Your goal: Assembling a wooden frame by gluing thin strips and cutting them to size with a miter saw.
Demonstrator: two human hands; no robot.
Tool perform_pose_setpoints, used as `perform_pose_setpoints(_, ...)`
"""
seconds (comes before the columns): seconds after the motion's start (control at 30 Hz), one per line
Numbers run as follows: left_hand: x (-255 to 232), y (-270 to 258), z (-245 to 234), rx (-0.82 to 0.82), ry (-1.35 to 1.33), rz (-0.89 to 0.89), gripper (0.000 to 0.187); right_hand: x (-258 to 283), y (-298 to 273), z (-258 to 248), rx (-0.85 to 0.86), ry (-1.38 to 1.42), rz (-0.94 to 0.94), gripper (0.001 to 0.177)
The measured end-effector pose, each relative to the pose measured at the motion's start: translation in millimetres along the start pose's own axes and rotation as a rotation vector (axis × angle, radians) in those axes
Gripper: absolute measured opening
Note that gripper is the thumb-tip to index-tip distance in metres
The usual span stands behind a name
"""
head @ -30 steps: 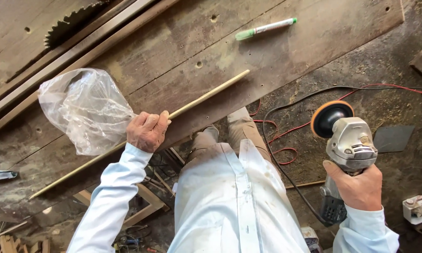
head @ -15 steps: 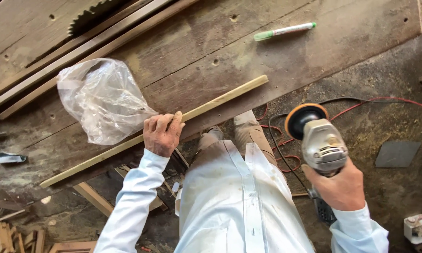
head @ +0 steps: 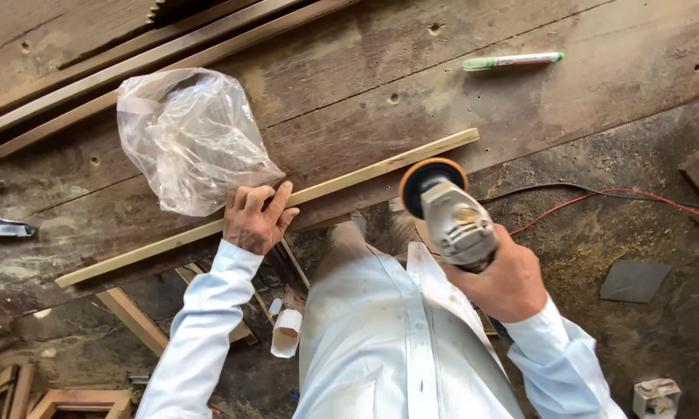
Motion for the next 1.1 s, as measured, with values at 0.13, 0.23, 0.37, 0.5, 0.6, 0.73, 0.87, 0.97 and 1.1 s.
perform_pose_setpoints(0.13,2,-2,5,0.031,0.015,0.051,0.039,1,8,17,0.072,-0.080,-0.028,0.063)
perform_pose_setpoints(0.23,2,-2,6,0.045,0.019,0.043,0.040,11,11,34,0.141,-0.137,-0.013,0.069)
perform_pose_setpoints(0.37,4,-7,10,0.056,0.008,0.041,0.039,28,9,67,0.199,-0.340,-0.033,0.068)
perform_pose_setpoints(0.5,4,-11,9,0.065,0.004,0.054,0.039,48,6,93,0.315,-0.446,-0.059,0.069)
perform_pose_setpoints(0.6,4,-9,9,0.060,-0.008,0.047,0.038,51,10,88,0.346,-0.372,-0.079,0.066)
perform_pose_setpoints(0.73,5,-7,8,0.050,-0.030,0.019,0.038,28,27,66,0.312,-0.409,0.025,0.074)
perform_pose_setpoints(0.87,6,-10,10,0.050,-0.018,0.006,0.037,21,42,25,0.185,-0.364,0.101,0.072)
perform_pose_setpoints(0.97,6,-5,8,0.062,-0.045,-0.006,0.038,0,57,6,0.112,-0.343,0.117,0.073)
perform_pose_setpoints(1.1,6,1,6,0.029,-0.063,-0.012,0.037,10,62,-21,0.039,-0.261,0.070,0.068)
Point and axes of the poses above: each hand's wrist, its own y-axis towards the middle knuckle, its own z-axis out of the palm, x = y × z, the point moved 6 cm from there along y, towards the middle knuckle, and after that the axes turned 14 degrees about y, right-handed, at the moved point
